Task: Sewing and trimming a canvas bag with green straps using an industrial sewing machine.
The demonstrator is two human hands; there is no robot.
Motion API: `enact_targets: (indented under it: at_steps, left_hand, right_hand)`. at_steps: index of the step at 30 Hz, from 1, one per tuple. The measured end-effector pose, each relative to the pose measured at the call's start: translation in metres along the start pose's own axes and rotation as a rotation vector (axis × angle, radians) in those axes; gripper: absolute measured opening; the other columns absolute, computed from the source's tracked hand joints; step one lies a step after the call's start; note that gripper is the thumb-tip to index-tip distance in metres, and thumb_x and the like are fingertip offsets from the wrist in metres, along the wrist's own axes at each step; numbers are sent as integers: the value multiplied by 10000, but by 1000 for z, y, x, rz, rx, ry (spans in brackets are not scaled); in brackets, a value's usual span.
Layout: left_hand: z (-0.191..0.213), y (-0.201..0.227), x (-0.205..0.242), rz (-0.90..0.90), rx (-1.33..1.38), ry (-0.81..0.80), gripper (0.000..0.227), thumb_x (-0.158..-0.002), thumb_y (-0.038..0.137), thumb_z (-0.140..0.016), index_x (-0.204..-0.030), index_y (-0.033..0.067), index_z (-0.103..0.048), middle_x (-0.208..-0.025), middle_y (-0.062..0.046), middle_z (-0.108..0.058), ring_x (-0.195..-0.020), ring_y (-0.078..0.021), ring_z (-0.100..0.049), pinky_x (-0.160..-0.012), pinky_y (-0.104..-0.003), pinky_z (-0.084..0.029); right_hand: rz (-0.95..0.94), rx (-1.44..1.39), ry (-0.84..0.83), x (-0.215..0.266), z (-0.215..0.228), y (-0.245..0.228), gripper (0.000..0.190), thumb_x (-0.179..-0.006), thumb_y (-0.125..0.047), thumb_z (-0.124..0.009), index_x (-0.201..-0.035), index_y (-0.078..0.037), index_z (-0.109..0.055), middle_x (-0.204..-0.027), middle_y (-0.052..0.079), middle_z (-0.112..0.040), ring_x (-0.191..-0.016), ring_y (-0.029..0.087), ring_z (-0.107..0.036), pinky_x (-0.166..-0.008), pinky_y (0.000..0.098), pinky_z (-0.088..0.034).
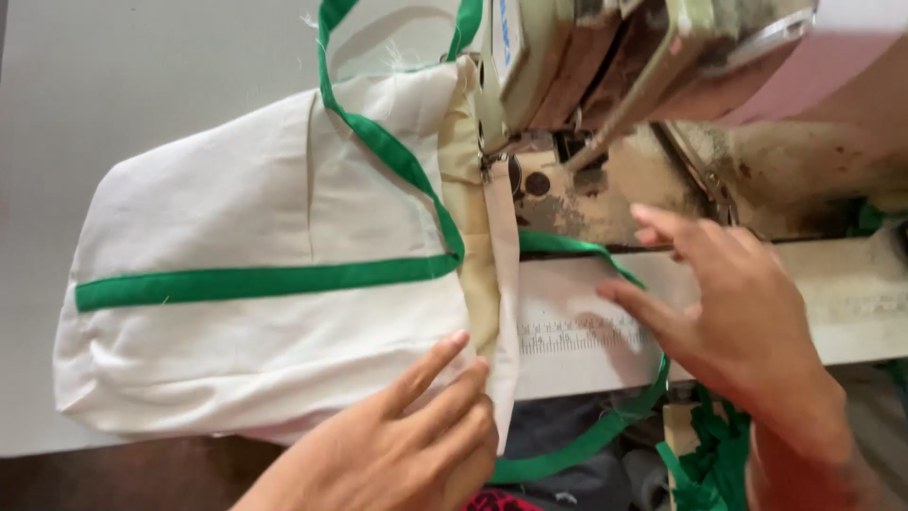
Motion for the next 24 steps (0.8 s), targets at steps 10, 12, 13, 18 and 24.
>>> enact_targets:
  at_steps: [10,12,13,18,24]
  left_hand:
    - [29,2,-20,80,-132,-52,226,-1071,250,-606,-1034,76,-745,-882,-74,-638,-938,-340,-609,-1161,-573,-472]
    - [27,2,-22,65,-143,-72,153,-1010,197,-633,-989,116,-761,-853,-71,-651,-893,-338,-630,-1125,-583,-489]
    - [27,1,-23,56,-151,-69,153,-1010,197,-633,-989,116,-761,-853,-71,-651,-893,-338,-630,-1125,-583,-489]
    - [49,-23,-17,79,396,-38,632,-978,658,-693,-1129,46,-727,-1057,-149,-687,-1100,-391,-641,-1121,-551,-458]
    - [43,-124,-35,278,113,29,514,-1032,273,-732,-1525,163,-637,-1474,-282,-619,-1124,-404,-704,-714,-484,-713]
  right_hand:
    - [37,-306,309,64,5,-28,544,-1022,-178,-848,-1503,-15,-653,-1266,165,-733,-1067,260,-716,-994,391,-583]
    - [-116,-511,262,80,-9,-39,406,-963,-234,-822,-1336,-90,-754,-1029,11,-821,-804,106,-712,-825,286,-583]
    - [-118,-509,274,87,-13,-47,406,-963,-234,-822,-1336,-90,-754,-1029,11,-821,-804,106,-712,-825,286,-583]
    - [-182,-671,368,113,-29,-58,357,-885,-138,-874,-1225,-66,-794,-946,34,-853,-810,68,-798,-856,216,-652]
    - [-319,-679,423,108,-12,-33,238,-994,-125,-818,-1204,-16,-797,-987,82,-820,-873,105,-766,-856,242,-607]
Point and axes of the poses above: each hand's wrist, its own x-axis away from the middle knuckle, its own z-axis out of the back of the hand, y = z × x, the point moved 5 cm from there along -x, towards the middle knuckle
